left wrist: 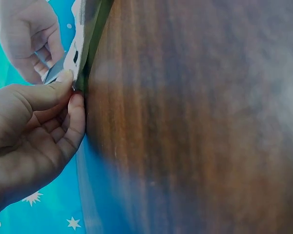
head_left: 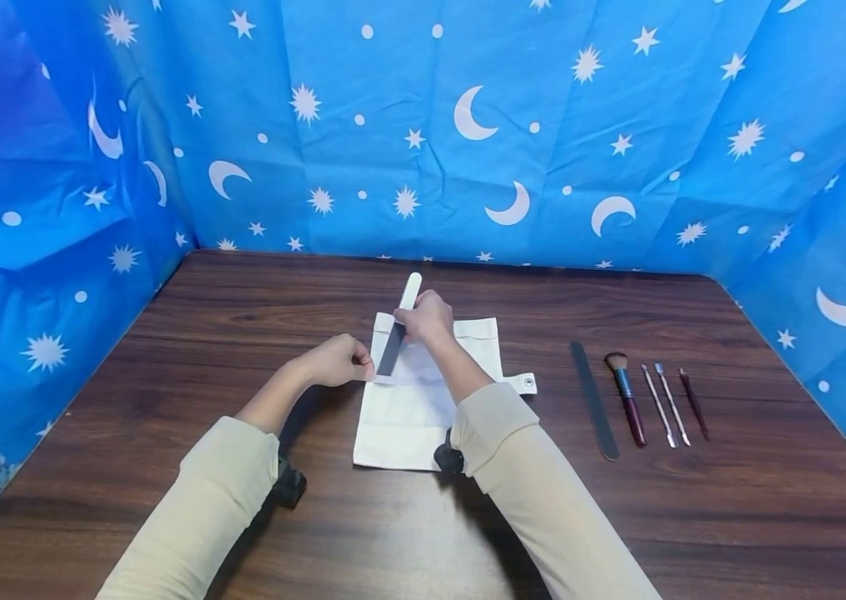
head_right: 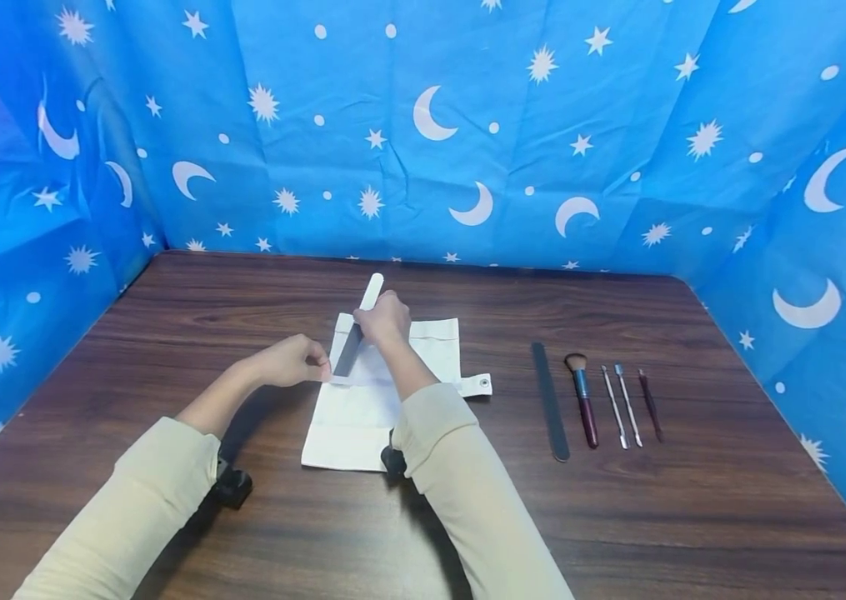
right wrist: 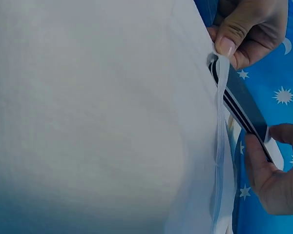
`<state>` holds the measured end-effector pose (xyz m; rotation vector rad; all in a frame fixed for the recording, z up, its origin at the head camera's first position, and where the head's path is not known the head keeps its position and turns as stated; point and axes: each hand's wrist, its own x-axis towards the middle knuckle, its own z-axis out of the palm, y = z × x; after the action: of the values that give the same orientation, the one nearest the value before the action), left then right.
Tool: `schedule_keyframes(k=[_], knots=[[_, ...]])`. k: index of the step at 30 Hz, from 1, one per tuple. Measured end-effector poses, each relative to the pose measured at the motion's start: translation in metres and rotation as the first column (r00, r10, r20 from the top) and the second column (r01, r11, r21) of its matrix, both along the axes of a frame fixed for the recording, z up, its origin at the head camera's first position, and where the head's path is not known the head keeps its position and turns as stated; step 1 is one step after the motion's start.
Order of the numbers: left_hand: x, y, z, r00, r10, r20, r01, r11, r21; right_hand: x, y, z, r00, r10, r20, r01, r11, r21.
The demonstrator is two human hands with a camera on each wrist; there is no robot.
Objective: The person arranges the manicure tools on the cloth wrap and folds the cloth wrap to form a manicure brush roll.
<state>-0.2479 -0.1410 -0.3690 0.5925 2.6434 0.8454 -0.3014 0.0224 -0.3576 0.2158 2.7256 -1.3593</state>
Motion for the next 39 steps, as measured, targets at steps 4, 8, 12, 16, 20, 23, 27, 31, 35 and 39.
schedule_keyframes(k=[4,8,12,16,20,23,27,31,35,39], knots=[[0.002,-0.001,0.001,1.0,0.002,0.001,-0.002,1.0,-0.006,0.003,-0.002,-0.003,0.997,0.062,0.048,-0.065,0.997,0.052],[0.001,-0.001,0.0,1.0,0.004,0.006,-0.003,1.0,-0.016,0.007,-0.005,-0.008,0.983,0.129,0.134,-0.13,0.991,0.004],[-0.001,-0.001,-0.002,1.0,-0.012,0.002,0.012,1.0,-0.017,0.011,-0.009,-0.01,0.963,0.167,0.209,-0.153,0.985,-0.086],[-0.001,-0.002,-0.001,1.0,-0.011,0.008,0.011,1.0,-0.024,0.018,-0.011,-0.008,0.961,0.171,0.218,-0.152,0.983,-0.105],[0.002,-0.003,0.0,1.0,-0.012,0.014,0.012,0.999,-0.03,0.026,-0.01,-0.005,0.955,0.206,0.214,-0.194,0.978,-0.074],[0.004,-0.004,0.0,1.0,-0.014,0.021,0.015,0.999,-0.031,0.032,-0.01,-0.003,0.942,0.258,0.213,-0.261,0.965,-0.015],[0.006,-0.005,0.0,1.0,-0.013,0.027,0.014,0.999,-0.035,0.035,-0.008,-0.003,0.932,0.29,0.216,-0.299,0.954,0.009],[0.006,-0.005,0.0,1.0,-0.016,0.019,0.016,0.999,-0.028,0.034,-0.007,-0.005,0.937,0.276,0.212,-0.277,0.96,-0.027],[0.005,-0.005,-0.002,1.0,-0.015,0.017,0.015,1.0,-0.025,0.034,-0.007,-0.008,0.944,0.259,0.204,-0.244,0.965,-0.099],[0.006,-0.006,-0.002,1.0,-0.016,0.012,0.016,0.999,-0.027,0.034,-0.006,-0.01,0.945,0.257,0.204,-0.212,0.953,-0.218]])
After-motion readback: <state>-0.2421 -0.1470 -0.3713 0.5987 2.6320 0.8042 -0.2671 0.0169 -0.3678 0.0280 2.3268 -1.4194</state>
